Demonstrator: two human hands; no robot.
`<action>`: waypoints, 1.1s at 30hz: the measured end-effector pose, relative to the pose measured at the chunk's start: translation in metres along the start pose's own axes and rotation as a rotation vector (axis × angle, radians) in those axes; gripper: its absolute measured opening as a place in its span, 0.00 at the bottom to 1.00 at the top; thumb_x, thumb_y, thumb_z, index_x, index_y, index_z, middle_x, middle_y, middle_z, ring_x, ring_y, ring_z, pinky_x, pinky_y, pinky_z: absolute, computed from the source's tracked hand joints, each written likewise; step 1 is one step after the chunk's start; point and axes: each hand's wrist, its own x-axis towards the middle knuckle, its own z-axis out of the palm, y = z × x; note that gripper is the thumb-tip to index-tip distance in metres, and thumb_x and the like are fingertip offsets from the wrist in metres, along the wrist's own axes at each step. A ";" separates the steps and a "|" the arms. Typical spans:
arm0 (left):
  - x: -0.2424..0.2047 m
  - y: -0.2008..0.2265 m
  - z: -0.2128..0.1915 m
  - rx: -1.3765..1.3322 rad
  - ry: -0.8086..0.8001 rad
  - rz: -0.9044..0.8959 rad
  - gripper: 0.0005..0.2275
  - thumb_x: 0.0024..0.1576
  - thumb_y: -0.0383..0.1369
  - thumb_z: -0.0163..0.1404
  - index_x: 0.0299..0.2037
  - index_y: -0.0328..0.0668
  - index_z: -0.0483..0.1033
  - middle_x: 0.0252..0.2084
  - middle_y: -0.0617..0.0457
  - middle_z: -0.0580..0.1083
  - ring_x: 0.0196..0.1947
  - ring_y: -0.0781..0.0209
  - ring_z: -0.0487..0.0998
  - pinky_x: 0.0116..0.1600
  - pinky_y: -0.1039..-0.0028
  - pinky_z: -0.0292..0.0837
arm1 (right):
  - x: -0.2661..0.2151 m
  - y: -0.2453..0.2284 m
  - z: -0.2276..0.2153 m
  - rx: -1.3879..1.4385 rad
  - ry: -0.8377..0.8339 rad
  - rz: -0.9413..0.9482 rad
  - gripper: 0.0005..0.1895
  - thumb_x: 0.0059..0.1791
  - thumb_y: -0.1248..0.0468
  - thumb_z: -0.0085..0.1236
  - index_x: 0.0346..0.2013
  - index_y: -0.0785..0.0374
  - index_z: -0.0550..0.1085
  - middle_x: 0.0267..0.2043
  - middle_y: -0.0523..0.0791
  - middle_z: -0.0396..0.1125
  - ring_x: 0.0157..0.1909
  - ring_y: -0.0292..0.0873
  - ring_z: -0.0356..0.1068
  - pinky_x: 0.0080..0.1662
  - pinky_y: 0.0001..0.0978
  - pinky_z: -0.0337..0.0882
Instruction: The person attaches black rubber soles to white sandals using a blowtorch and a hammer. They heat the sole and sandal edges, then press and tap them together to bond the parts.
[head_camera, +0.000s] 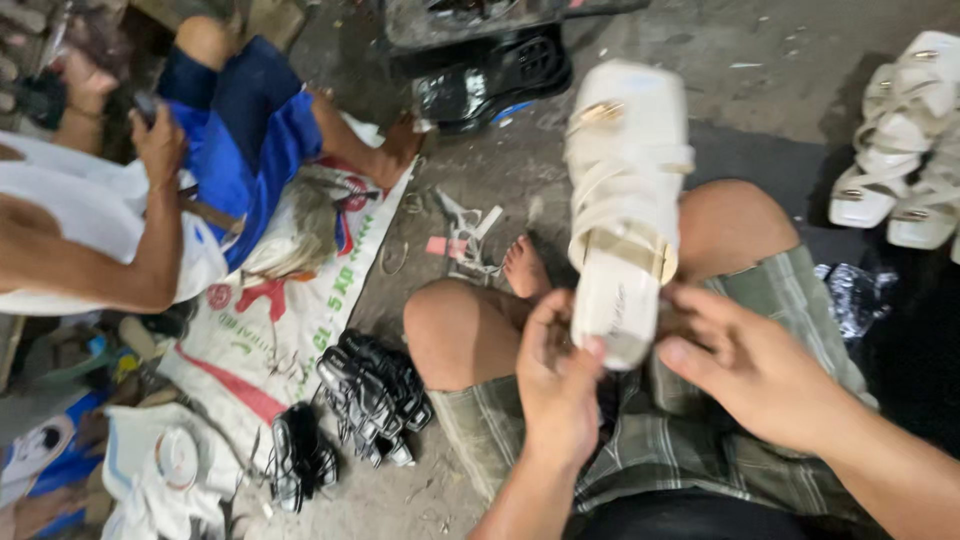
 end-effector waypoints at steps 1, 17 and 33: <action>-0.005 -0.007 0.001 0.003 -0.053 -0.018 0.29 0.56 0.33 0.60 0.64 0.33 0.60 0.56 0.50 0.67 0.55 0.59 0.72 0.57 0.68 0.71 | 0.015 0.010 -0.002 0.089 0.008 -0.079 0.27 0.48 0.67 0.53 0.62 0.68 0.64 0.56 0.46 0.71 0.58 0.37 0.70 0.57 0.32 0.68; 0.012 0.004 0.000 -0.266 -0.030 -0.224 0.14 0.66 0.33 0.52 0.56 0.30 0.72 0.47 0.46 0.77 0.43 0.58 0.80 0.47 0.65 0.78 | -0.010 0.034 0.015 -0.320 0.073 0.004 0.23 0.51 0.50 0.52 0.49 0.66 0.77 0.36 0.45 0.78 0.38 0.36 0.75 0.41 0.30 0.75; 0.032 0.049 -0.064 -0.338 -0.603 -0.430 0.29 0.48 0.33 0.63 0.60 0.34 0.70 0.55 0.51 0.77 0.54 0.63 0.80 0.61 0.73 0.74 | -0.035 0.034 -0.022 -0.497 -0.014 0.098 0.19 0.47 0.55 0.58 0.47 0.64 0.79 0.30 0.45 0.77 0.29 0.38 0.79 0.33 0.33 0.78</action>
